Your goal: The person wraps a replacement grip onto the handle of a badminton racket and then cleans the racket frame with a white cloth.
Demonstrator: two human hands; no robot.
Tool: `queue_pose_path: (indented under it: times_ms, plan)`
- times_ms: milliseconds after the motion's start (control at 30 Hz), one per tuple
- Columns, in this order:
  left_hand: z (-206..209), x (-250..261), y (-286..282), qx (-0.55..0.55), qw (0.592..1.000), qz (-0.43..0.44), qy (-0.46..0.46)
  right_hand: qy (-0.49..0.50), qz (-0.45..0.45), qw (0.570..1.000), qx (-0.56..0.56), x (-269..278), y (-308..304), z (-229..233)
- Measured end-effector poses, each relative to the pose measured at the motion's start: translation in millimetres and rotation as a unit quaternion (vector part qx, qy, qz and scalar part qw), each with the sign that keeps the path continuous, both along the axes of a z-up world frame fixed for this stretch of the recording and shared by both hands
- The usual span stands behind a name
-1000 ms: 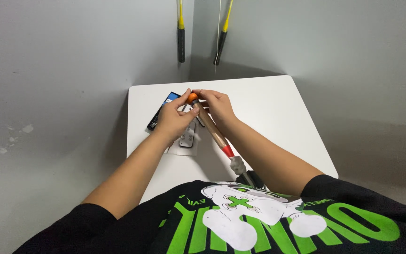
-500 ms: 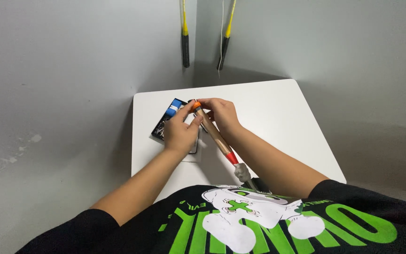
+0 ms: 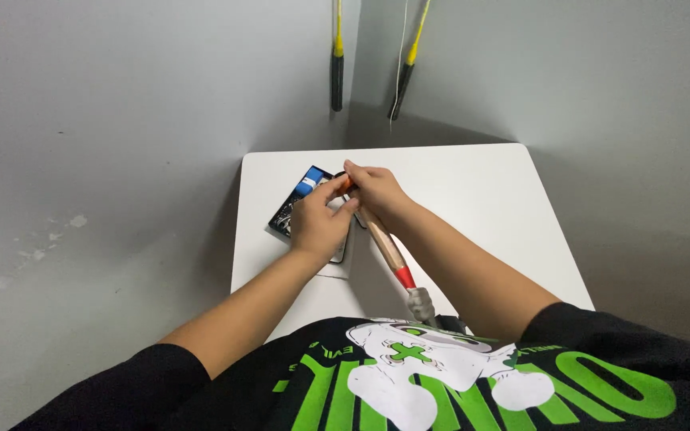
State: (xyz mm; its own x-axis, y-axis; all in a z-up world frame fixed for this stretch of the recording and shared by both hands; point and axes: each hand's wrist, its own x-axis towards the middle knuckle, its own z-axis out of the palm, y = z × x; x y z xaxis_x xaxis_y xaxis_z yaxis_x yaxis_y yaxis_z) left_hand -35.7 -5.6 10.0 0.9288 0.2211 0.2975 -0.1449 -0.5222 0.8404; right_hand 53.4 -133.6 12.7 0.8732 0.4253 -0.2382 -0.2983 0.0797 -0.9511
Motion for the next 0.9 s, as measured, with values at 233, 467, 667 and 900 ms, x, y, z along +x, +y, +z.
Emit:
queue_pose_path:
  times_ms: [233, 467, 667, 900]
  plan:
    - [22.3, 0.9, -13.7, -0.011, 0.998, -0.001, 0.063, 0.033, -0.009, 0.998, -0.049, -6.1, -10.5, 1.4]
    - [26.2, 18.0, -16.9, -0.234, 0.959, 0.049, 0.150, -0.018, -0.048, 0.996, -0.069, -14.3, -13.7, 8.9]
    - [4.3, 38.2, -18.3, -0.345, 0.919, 0.063, 0.180, -0.024, -0.064, 0.995, -0.070, -5.5, -17.0, -13.3]
    - [5.4, 29.0, -28.0, -0.384, 0.905, 0.067, 0.170, -0.049, -0.082, 0.992, 0.084, -4.6, -21.7, -22.8]
